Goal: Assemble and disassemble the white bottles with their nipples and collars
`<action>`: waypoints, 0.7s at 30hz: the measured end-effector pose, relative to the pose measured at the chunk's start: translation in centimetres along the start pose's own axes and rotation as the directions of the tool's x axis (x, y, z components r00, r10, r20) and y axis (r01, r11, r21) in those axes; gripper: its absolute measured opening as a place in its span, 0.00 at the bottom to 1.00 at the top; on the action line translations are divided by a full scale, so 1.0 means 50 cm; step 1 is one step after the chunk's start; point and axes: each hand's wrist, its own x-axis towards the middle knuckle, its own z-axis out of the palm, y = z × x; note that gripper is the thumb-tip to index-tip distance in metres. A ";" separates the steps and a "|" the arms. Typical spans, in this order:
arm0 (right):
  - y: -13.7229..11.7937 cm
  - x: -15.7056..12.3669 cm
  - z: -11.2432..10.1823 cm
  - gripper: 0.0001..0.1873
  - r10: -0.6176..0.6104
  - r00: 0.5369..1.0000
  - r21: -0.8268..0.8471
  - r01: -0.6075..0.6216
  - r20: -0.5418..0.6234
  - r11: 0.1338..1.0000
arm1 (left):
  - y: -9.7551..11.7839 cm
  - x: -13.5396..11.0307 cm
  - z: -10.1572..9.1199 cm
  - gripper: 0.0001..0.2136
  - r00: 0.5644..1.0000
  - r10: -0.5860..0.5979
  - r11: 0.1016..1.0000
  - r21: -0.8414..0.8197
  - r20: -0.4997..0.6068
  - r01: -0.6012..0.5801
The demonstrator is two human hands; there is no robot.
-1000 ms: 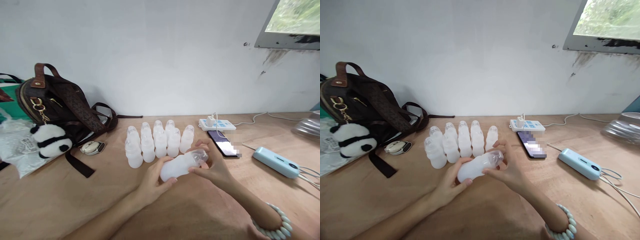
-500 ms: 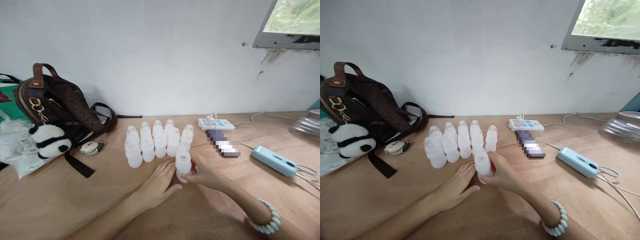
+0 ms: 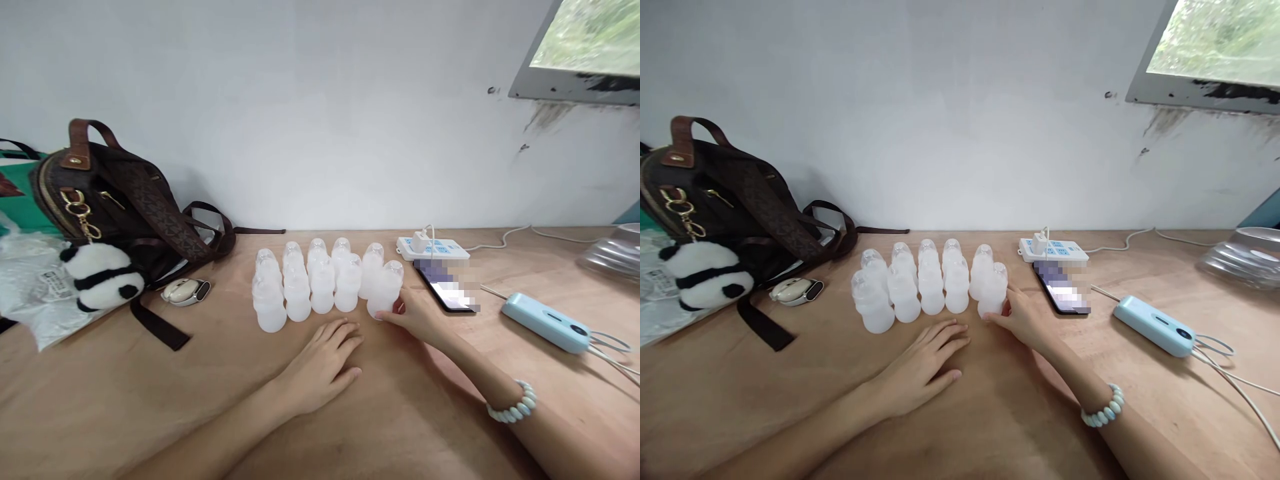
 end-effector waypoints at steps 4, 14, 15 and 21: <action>0.011 0.011 0.028 0.14 -0.032 0.999 -0.073 0.028 -0.042 0.997 | 0.003 0.000 0.000 0.20 1.000 0.002 1.000 -0.009 -0.013 -0.002; 0.032 0.022 0.057 0.13 -0.109 0.992 -0.232 0.090 -0.069 0.968 | 0.005 -0.002 0.002 0.21 1.000 0.017 1.000 0.023 -0.023 -0.016; 0.033 0.020 0.057 0.12 -0.110 0.991 -0.247 0.090 -0.070 0.965 | 0.006 -0.002 0.001 0.21 0.999 0.022 0.999 0.028 -0.028 -0.022; 0.028 -0.006 0.060 0.10 -0.048 0.996 -0.366 0.020 -0.069 0.930 | 0.016 -0.006 -0.003 0.05 0.996 -0.068 0.987 0.139 -0.065 0.076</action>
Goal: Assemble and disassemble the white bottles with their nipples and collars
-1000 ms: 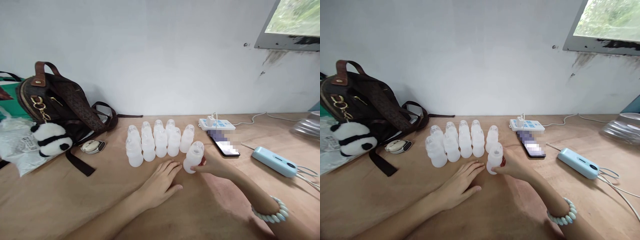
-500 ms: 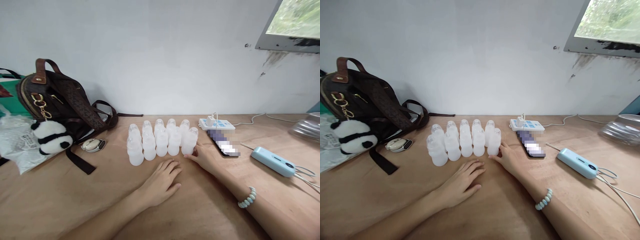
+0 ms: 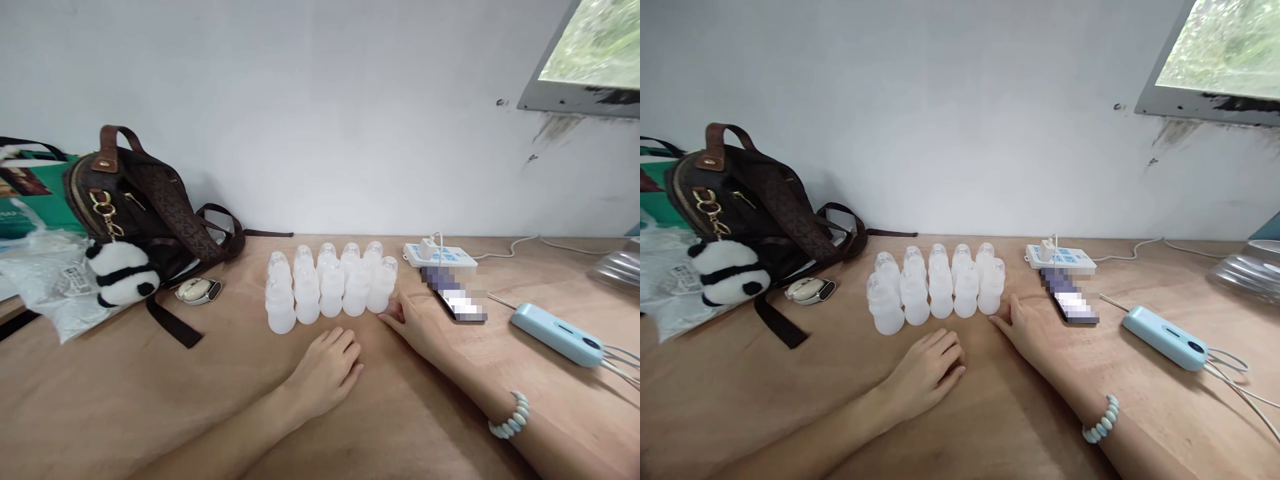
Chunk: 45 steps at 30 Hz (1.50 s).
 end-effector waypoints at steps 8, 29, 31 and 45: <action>-0.121 -0.032 0.003 0.13 -0.216 0.954 -0.092 0.240 0.210 0.967 | -0.002 0.002 0.009 0.06 0.999 0.030 0.999 0.018 0.010 -0.030; -0.146 -0.013 -0.012 0.07 -0.400 0.865 0.028 0.412 0.302 0.911 | -0.003 0.002 0.001 0.06 0.999 0.029 0.999 -0.044 0.013 -0.028; -0.148 -0.013 -0.014 0.08 -0.400 0.866 0.024 0.412 0.299 0.911 | -0.003 0.001 0.001 0.06 0.999 0.032 0.999 -0.042 0.012 -0.032; -0.125 -0.004 -0.027 0.13 -0.458 0.853 0.022 0.468 0.249 0.883 | -0.031 -0.041 -0.021 0.06 0.999 0.023 0.995 -0.098 0.038 -0.020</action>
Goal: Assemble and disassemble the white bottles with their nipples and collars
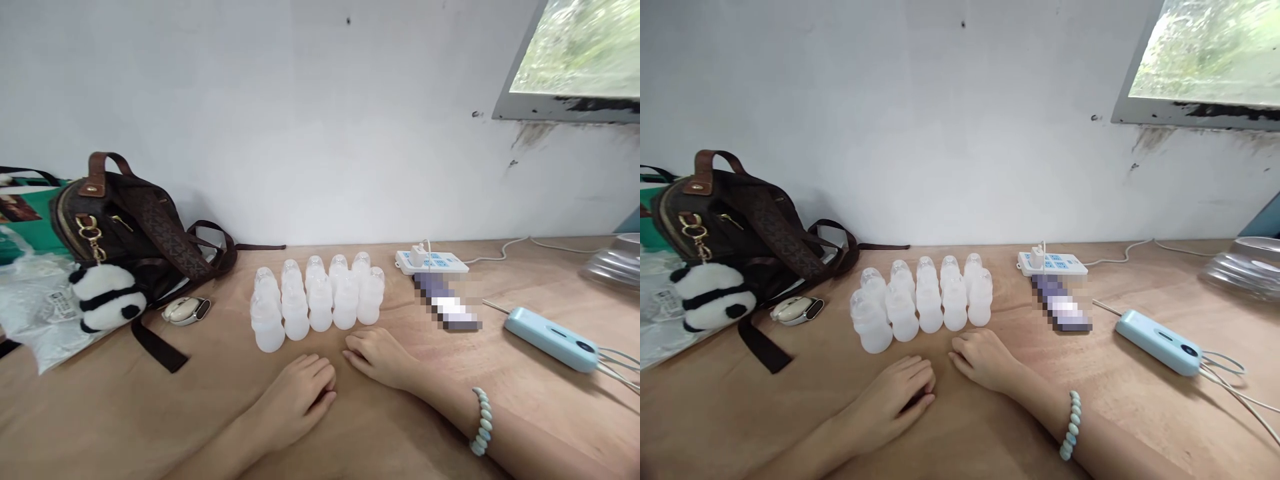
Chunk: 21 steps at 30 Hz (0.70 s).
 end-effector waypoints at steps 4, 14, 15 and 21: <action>0.015 0.000 -0.001 0.14 0.020 1.000 -0.004 -0.020 -0.021 1.000 | -0.034 -0.028 -0.020 0.07 0.996 -0.092 0.996 -0.023 -0.008 0.092; 0.008 0.002 -0.001 0.15 0.063 0.998 -0.006 -0.063 -0.013 0.998 | -0.047 -0.029 -0.029 0.07 0.990 -0.136 0.990 -0.023 -0.023 0.136; 0.007 0.002 -0.001 0.15 0.065 0.998 -0.008 -0.065 -0.013 0.998 | -0.046 -0.029 -0.029 0.07 0.990 -0.138 0.990 -0.023 -0.024 0.137; 0.005 0.002 -0.006 0.15 0.065 0.998 -0.028 -0.065 -0.007 0.997 | -0.041 -0.030 -0.034 0.07 0.990 -0.139 0.990 -0.013 -0.026 0.138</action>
